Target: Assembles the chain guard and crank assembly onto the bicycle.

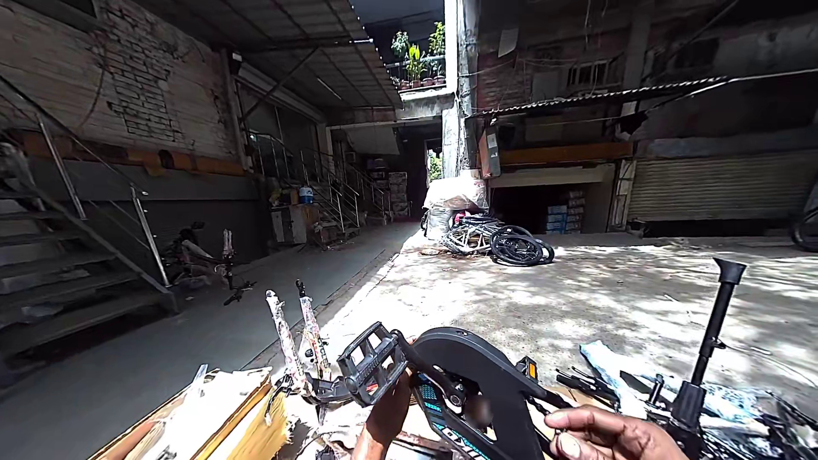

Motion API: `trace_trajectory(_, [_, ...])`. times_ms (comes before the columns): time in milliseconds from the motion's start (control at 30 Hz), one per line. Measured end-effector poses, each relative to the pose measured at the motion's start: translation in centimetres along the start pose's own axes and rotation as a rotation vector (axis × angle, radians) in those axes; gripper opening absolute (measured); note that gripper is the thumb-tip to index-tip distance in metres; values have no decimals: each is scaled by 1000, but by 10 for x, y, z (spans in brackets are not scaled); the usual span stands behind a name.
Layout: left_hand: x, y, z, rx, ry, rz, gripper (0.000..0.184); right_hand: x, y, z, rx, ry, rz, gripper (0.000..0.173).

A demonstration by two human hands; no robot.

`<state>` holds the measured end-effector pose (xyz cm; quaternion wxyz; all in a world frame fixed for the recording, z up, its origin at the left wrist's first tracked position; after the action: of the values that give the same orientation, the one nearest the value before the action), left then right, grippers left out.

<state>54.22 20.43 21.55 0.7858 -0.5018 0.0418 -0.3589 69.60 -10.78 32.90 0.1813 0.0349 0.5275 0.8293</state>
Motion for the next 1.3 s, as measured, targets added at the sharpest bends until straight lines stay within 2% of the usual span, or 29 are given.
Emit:
trace_trajectory(100, [5,-4,-2,-35,-52,35,33,-5,7,46,-87,-25,-67,19])
trace_trajectory(200, [13,-11,-2,82,16,53,34,-6,-4,93,-83,-45,-50,20])
trace_trajectory(233, [26,-32,-8,25,-1,47,33,-5,-7,106,-47,-35,-42,19])
trace_trajectory(267, [47,-64,-15,-128,-91,25,31,-3,-8,118,-5,-16,-44,18])
trace_trajectory(300, [54,-74,-18,-126,-100,53,30,0,-8,128,30,4,-56,16])
trace_trajectory(367, [28,-36,-12,124,5,115,30,4,-9,146,47,50,-113,15])
trace_trajectory(467, [12,-24,-7,39,-1,238,31,12,-11,165,31,89,-195,9])
trace_trajectory(567, [10,-27,-5,30,47,263,36,21,-9,173,129,118,-234,6])
trace_trajectory(700, [2,-5,3,118,98,74,36,28,-5,174,259,192,-224,8])
trace_trajectory(767, [20,-33,-6,116,44,76,29,33,0,175,287,174,-211,7])
trace_trajectory(867, [51,-93,-24,-27,2,345,26,37,3,177,312,120,-176,7])
trace_trajectory(1000, [63,-114,-29,-118,-41,396,29,34,-2,177,319,121,-206,9])
trace_trajectory(1100, [54,-98,-25,-2,-13,437,28,29,-1,177,388,104,-175,9])
trace_trajectory(1233, [59,-102,-25,-55,-21,275,25,28,-2,182,430,124,-193,10])
trace_trajectory(1300, [48,-85,-21,35,-2,359,28,32,-3,183,442,123,-210,12])
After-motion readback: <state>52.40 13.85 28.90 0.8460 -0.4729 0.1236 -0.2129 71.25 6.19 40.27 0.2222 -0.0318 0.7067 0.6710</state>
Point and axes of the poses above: each hand's wrist, its own z-axis towards the middle knuckle, its own x-axis out of the palm, y = z × x, the point moved 2 cm from there along z, towards the middle knuckle
